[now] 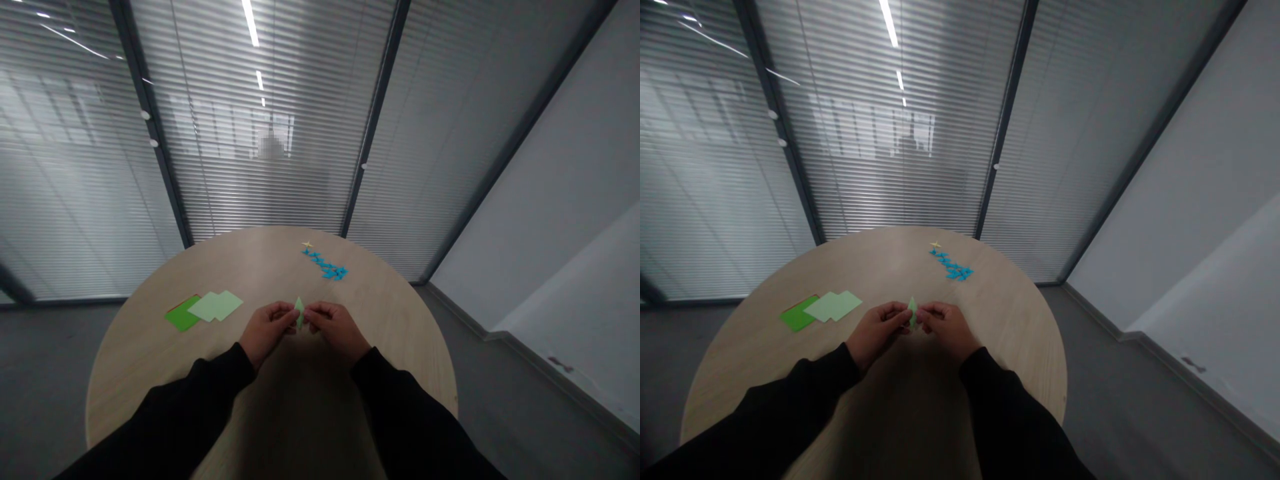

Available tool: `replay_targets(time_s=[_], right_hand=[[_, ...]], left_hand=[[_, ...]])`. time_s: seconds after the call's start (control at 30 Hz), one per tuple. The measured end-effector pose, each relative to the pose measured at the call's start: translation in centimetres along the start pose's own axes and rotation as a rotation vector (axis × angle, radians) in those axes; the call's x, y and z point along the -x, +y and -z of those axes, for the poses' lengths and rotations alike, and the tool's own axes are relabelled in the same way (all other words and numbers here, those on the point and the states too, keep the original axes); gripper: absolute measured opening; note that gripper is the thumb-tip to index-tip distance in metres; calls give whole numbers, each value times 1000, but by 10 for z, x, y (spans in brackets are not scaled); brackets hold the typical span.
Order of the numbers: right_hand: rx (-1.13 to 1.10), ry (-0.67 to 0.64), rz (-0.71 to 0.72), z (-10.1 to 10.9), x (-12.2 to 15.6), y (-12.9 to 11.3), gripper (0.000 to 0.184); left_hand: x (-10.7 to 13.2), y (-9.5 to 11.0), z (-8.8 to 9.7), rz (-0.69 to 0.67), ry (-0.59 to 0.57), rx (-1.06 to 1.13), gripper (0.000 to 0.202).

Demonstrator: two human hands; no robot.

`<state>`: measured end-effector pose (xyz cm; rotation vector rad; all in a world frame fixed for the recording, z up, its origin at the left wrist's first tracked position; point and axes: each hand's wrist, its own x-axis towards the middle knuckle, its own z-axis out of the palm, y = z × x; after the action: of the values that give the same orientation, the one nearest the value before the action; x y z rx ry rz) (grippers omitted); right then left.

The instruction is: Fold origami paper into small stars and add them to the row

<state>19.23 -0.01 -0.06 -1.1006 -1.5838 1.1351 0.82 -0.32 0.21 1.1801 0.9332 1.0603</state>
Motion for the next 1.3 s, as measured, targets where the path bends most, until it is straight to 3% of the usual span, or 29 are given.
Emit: replay_targets(time_s=[0.83,1.3], right_hand=[[62,41,-1,-8,4,-9,22],[47,25,-16,-7,4,-7,32]], left_hand=[[3,2,-2,-68,-1,-154,37],[4,2,-3,-72,-1,-137,39]])
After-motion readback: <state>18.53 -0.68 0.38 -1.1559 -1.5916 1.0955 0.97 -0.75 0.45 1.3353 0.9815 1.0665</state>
